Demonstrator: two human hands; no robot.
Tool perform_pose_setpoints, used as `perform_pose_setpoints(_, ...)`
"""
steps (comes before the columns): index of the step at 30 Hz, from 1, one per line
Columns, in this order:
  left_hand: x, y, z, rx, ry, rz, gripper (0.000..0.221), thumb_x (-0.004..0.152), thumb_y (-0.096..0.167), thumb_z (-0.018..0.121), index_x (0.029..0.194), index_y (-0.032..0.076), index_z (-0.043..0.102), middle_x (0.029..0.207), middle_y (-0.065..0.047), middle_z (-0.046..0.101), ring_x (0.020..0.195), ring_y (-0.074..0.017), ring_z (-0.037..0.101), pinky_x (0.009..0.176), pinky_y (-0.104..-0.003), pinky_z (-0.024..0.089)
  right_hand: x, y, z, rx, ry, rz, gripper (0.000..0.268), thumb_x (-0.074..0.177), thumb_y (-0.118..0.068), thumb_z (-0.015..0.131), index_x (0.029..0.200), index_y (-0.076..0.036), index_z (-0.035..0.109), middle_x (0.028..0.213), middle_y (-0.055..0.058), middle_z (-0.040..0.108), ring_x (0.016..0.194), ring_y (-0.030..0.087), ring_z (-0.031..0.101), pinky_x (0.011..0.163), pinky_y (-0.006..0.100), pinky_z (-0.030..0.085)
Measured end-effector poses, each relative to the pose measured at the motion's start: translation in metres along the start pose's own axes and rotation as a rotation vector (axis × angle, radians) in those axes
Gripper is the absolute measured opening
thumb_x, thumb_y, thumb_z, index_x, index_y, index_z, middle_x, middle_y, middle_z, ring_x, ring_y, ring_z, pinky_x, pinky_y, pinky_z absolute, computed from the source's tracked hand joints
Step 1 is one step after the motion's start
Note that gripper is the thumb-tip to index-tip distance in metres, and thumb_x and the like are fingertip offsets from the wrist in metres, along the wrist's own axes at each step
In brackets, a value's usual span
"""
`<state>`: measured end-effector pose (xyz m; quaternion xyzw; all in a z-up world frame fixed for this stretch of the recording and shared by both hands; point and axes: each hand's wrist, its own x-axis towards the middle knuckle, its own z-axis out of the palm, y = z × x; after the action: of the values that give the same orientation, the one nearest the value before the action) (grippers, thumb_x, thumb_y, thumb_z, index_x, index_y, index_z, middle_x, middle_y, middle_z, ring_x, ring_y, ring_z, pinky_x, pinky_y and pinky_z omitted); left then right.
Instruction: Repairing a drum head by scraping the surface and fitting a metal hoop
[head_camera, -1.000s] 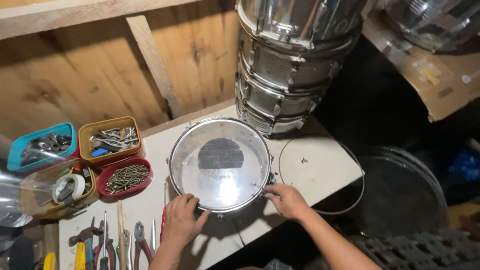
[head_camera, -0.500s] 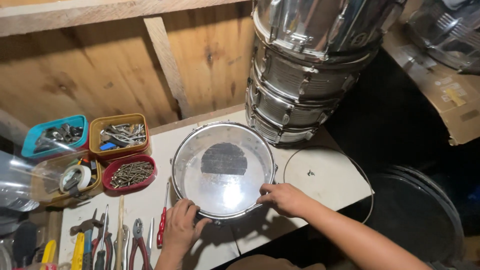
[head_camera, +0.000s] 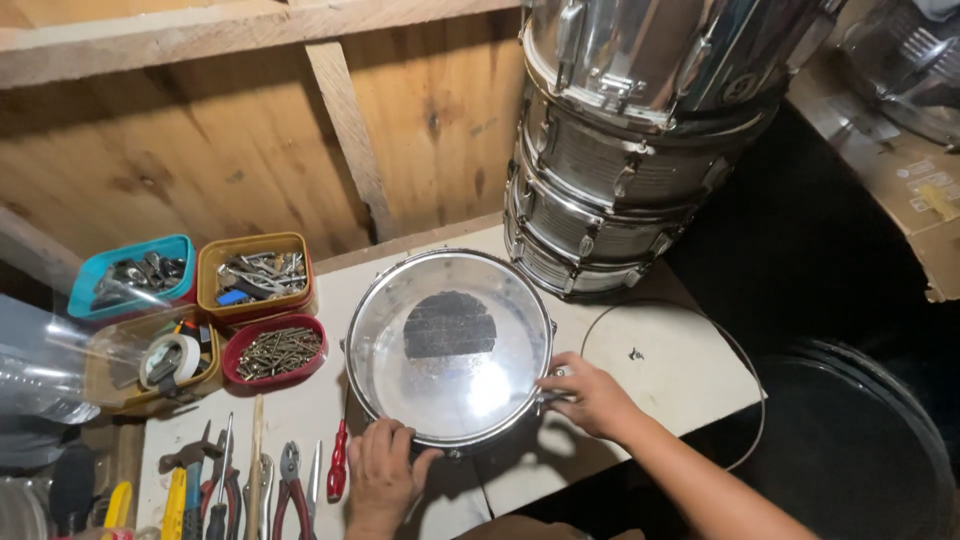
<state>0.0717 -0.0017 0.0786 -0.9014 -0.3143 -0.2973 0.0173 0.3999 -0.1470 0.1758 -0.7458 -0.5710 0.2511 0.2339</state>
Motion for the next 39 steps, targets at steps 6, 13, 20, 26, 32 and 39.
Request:
perform_pose_setpoints(6,0.020,0.029,-0.002,0.027,0.025,0.039,0.051,0.091,0.065,0.060,0.086,0.014,0.057,0.087,-0.009,0.054,0.082,-0.0284,0.052,0.078,-0.043,0.039,-0.021,0.083,0.033,0.160,0.343,0.128,0.036,0.097,-0.031,0.062,0.123,-0.012,0.076,0.100,0.002,0.072,0.095,0.017,0.070,0.089,0.029,0.052)
perform_pose_setpoints(13,0.030,0.046,0.007,-0.001,-0.006,0.022,0.054,0.086,0.064,0.065,0.078,0.013,0.054,0.078,-0.008,0.047,0.074,-0.0294,0.047,0.075,-0.044,0.040,-0.038,0.100,0.049,0.121,0.391,0.155,0.031,0.096,-0.027,0.062,0.118,-0.012,0.078,0.097,0.001,0.076,0.095,0.017,0.074,0.091,0.028,0.053)
perform_pose_setpoints(20,0.034,0.044,0.008,-0.063,0.007,0.032,0.054,0.084,0.061,0.071,0.075,0.011,0.053,0.077,-0.009,0.045,0.073,-0.0298,0.047,0.074,-0.044,0.041,-0.033,0.102,0.036,0.026,0.372,0.137,0.034,0.097,-0.028,0.059,0.122,-0.011,0.074,0.096,0.004,0.071,0.092,0.024,0.072,0.087,0.034,0.052)
perform_pose_setpoints(26,0.033,0.042,0.015,-0.099,0.022,0.089,0.058,0.085,0.061,0.071,0.071,0.008,0.052,0.075,-0.011,0.043,0.075,-0.0341,0.045,0.080,-0.049,0.045,-0.027,0.096,0.023,-0.101,0.282,0.194,0.036,0.100,-0.034,0.056,0.130,-0.020,0.071,0.096,0.004,0.067,0.090,0.029,0.069,0.084,0.041,0.053)
perform_pose_setpoints(32,0.027,0.048,0.015,-0.058,0.017,0.068,0.056,0.086,0.061,0.071,0.072,0.011,0.051,0.075,-0.008,0.044,0.071,-0.0287,0.044,0.067,-0.042,0.040,-0.019,0.109,0.011,-0.167,0.227,0.241,0.036,0.100,-0.037,0.055,0.129,-0.026,0.071,0.097,0.004,0.066,0.095,0.028,0.068,0.087,0.041,0.054)
perform_pose_setpoints(39,0.024,0.052,0.013,-0.043,0.030,0.037,0.056,0.088,0.062,0.067,0.071,0.011,0.049,0.074,-0.009,0.044,0.070,-0.0293,0.044,0.065,-0.043,0.039,-0.008,0.111,0.011,-0.184,0.192,0.206,0.038,0.102,-0.038,0.051,0.134,-0.024,0.067,0.099,0.005,0.065,0.098,0.030,0.067,0.089,0.042,0.052)
